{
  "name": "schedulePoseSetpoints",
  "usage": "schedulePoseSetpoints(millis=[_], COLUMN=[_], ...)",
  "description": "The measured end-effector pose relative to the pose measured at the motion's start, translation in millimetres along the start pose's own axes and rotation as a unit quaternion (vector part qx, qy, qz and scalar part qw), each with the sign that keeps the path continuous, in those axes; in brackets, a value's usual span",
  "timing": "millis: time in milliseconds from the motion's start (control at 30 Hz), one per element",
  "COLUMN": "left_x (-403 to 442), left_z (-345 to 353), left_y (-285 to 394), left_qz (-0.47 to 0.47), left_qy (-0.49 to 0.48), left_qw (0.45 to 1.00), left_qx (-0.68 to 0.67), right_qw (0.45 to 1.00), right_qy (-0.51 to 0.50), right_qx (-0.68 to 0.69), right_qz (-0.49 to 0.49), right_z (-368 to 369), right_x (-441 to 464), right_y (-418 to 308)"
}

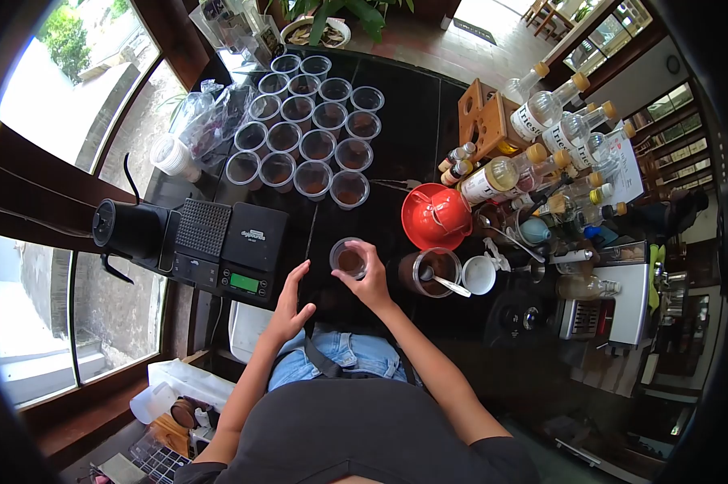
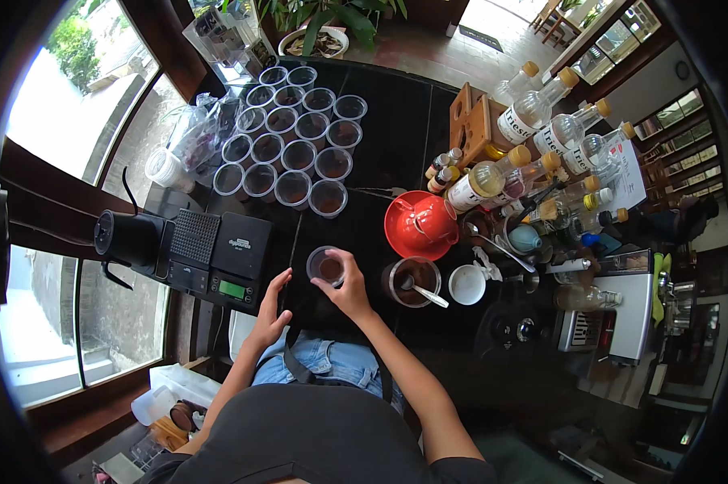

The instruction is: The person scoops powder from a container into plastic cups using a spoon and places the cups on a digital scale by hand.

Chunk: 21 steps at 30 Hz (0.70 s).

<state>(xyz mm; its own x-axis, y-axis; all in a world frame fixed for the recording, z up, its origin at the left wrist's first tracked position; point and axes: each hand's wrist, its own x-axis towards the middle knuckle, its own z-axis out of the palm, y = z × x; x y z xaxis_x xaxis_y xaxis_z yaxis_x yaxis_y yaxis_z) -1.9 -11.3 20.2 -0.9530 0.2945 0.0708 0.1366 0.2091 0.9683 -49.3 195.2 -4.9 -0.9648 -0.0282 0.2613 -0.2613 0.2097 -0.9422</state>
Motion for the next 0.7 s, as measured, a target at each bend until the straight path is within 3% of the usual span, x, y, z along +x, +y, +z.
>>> schedulePoseSetpoints(millis=[367,433,700], left_x=[-8,-11,-30], left_z=[3,2,-7], left_y=[-1,-1,5], left_qz=[0.001,0.006,0.003], left_qy=[0.01,0.015,0.079], left_qw=[1.0,1.0,0.997], left_qx=[0.0,0.005,0.021], right_qw=[0.999,0.998,0.994], right_qy=[-0.005,-0.054,-0.081], right_qx=[0.037,0.043,0.054], right_qz=[0.003,-0.004,-0.046], right_z=[1,2,23], right_x=[1,3,26], right_y=[-5,-8,-31])
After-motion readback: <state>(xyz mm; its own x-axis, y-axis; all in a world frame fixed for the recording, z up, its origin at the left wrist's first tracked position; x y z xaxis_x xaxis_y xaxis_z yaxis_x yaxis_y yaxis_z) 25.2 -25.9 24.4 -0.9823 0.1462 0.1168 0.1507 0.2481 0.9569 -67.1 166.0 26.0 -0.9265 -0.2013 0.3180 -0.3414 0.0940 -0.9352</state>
